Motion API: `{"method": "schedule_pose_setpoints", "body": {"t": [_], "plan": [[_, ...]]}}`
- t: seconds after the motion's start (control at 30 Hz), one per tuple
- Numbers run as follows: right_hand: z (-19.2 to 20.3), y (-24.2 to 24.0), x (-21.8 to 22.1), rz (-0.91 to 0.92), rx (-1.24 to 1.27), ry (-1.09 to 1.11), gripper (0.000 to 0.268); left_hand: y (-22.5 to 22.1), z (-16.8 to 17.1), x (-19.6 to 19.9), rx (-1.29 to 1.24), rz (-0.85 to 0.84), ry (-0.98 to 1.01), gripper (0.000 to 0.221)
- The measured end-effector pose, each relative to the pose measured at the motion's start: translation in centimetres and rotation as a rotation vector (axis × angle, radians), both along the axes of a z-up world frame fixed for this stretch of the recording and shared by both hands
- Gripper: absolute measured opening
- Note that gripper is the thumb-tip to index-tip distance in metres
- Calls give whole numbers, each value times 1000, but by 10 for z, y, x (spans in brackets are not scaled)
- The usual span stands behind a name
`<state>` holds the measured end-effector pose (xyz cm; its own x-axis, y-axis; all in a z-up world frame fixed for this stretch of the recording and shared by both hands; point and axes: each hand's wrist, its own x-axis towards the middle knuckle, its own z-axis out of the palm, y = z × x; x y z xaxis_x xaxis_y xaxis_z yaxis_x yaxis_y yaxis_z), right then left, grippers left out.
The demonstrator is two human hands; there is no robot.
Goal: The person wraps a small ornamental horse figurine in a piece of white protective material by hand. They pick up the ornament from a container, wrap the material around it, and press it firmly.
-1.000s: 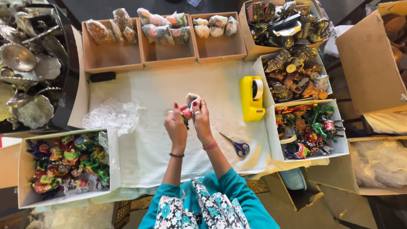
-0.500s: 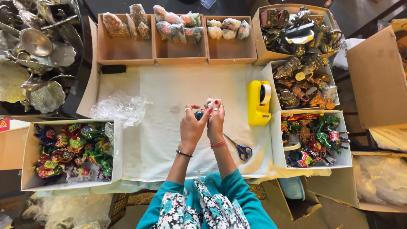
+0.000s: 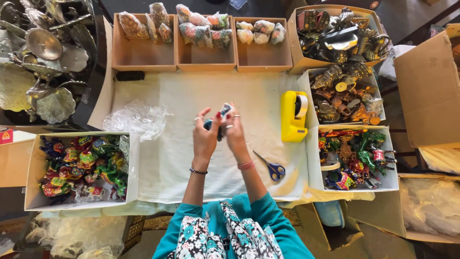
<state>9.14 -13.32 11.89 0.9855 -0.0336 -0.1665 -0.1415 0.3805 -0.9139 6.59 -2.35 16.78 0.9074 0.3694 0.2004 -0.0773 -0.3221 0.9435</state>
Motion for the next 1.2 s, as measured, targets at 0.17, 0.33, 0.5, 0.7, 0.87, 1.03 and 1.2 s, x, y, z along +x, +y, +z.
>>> {"method": "schedule_pose_setpoints", "body": {"t": [0.17, 0.33, 0.5, 0.7, 0.87, 1.03, 1.2], "plan": [[46, 12, -16, 199, -291, -182, 66, 9, 17, -2, -117, 24, 306, 52], [54, 19, -20, 267, -243, -155, 71, 6, 29, -13, 1, -4, 360, 51], [52, 18, -25, 142, -657, -479, 52, -1, 35, -9, -98, 73, 175, 45], [41, 0, -7, 148, -230, 17, 71, -8, 43, -18, 16, -131, 179, 38], [53, 2, -18, 170, -457, -132, 78, -15, 35, -18, -56, -43, 90, 33], [39, -3, -5, 183, -214, -95, 84, -6, 54, -22, 87, -182, 31, 33], [27, 2, -16, 204, -303, -96, 85, -12, 46, -20, 105, -20, 148, 28]]}}
